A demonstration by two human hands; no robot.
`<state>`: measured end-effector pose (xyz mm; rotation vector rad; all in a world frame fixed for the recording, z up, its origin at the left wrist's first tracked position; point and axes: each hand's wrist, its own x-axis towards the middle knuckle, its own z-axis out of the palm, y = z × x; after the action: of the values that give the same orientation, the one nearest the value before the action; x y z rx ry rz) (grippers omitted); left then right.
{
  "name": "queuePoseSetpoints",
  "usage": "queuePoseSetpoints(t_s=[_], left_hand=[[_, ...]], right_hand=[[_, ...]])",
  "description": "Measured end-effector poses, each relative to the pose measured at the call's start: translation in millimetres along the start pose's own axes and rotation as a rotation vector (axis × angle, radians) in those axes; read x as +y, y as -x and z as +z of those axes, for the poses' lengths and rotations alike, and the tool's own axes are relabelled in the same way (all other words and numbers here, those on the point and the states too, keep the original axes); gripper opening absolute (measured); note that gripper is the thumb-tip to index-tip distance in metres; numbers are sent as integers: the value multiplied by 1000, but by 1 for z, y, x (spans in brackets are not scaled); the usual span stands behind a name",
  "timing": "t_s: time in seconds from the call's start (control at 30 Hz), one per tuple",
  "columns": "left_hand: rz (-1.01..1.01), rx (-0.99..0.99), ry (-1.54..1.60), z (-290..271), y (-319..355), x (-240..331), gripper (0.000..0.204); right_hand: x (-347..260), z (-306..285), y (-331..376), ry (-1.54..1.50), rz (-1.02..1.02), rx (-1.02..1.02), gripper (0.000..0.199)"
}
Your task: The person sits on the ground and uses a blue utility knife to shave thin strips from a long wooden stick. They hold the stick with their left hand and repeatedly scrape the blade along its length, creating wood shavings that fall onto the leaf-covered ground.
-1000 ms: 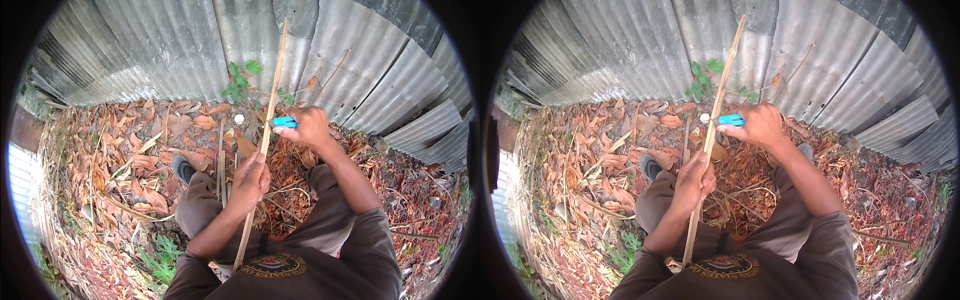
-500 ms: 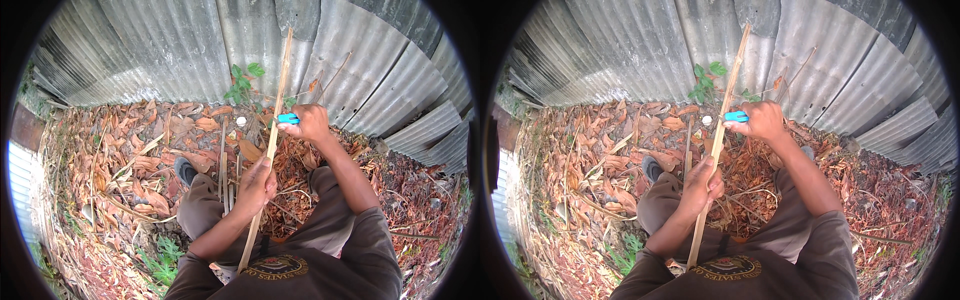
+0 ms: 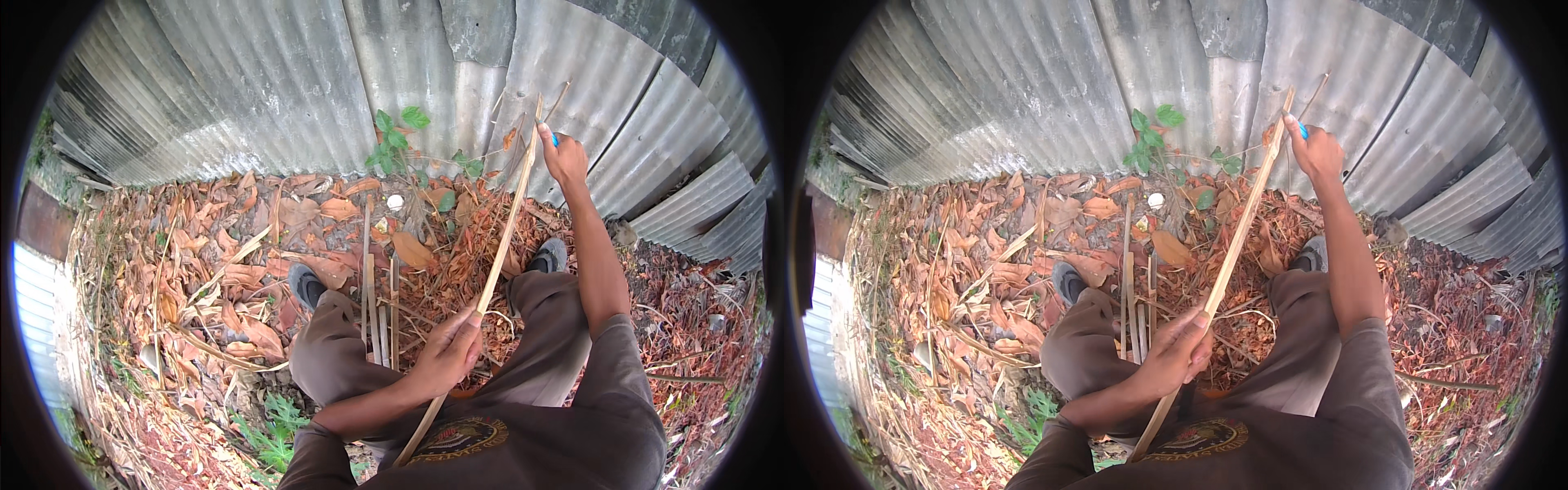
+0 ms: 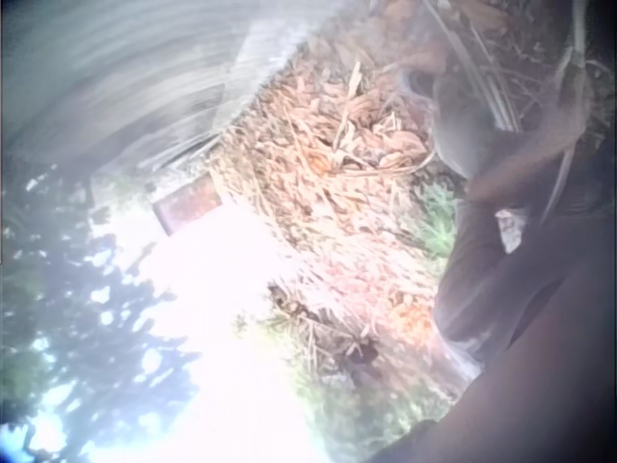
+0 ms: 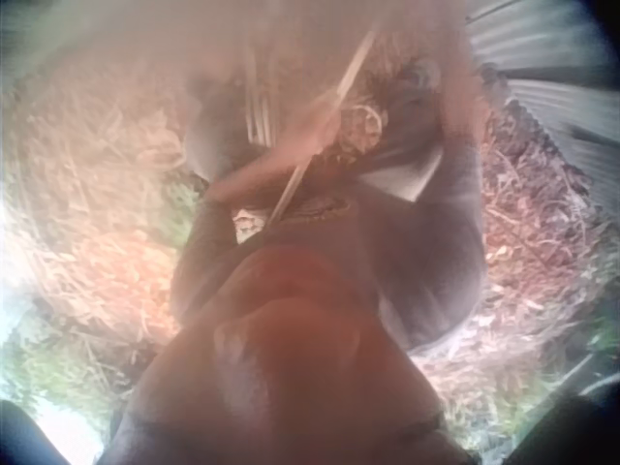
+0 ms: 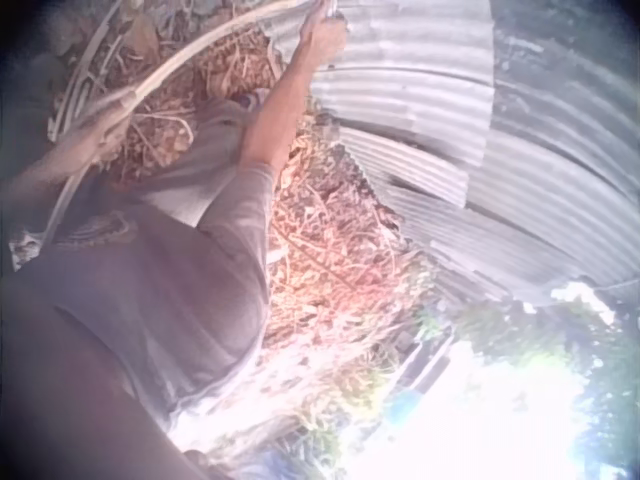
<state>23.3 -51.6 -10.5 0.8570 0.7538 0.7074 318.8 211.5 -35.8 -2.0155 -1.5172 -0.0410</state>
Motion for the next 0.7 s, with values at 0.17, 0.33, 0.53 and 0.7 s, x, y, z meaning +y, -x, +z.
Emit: queuePoseSetpoints(t_s=[0.17, 0.33, 0.53, 0.7], left_hand=[[-49, 55, -9, -19, -5, 1, 44], [53, 130, 273, -42, -15, 8, 42], [175, 169, 330, -47, -22, 25, 41], [153, 221, 279, -41, -24, 28, 43]], right_hand=[[15, -14, 3, 0, 41, 21, 81], [-66, -36, 59, -85, -371, -294, 74], [-113, -37, 112, -182, -698, -376, 62], [-115, -31, 116, -148, -727, -348, 60]])
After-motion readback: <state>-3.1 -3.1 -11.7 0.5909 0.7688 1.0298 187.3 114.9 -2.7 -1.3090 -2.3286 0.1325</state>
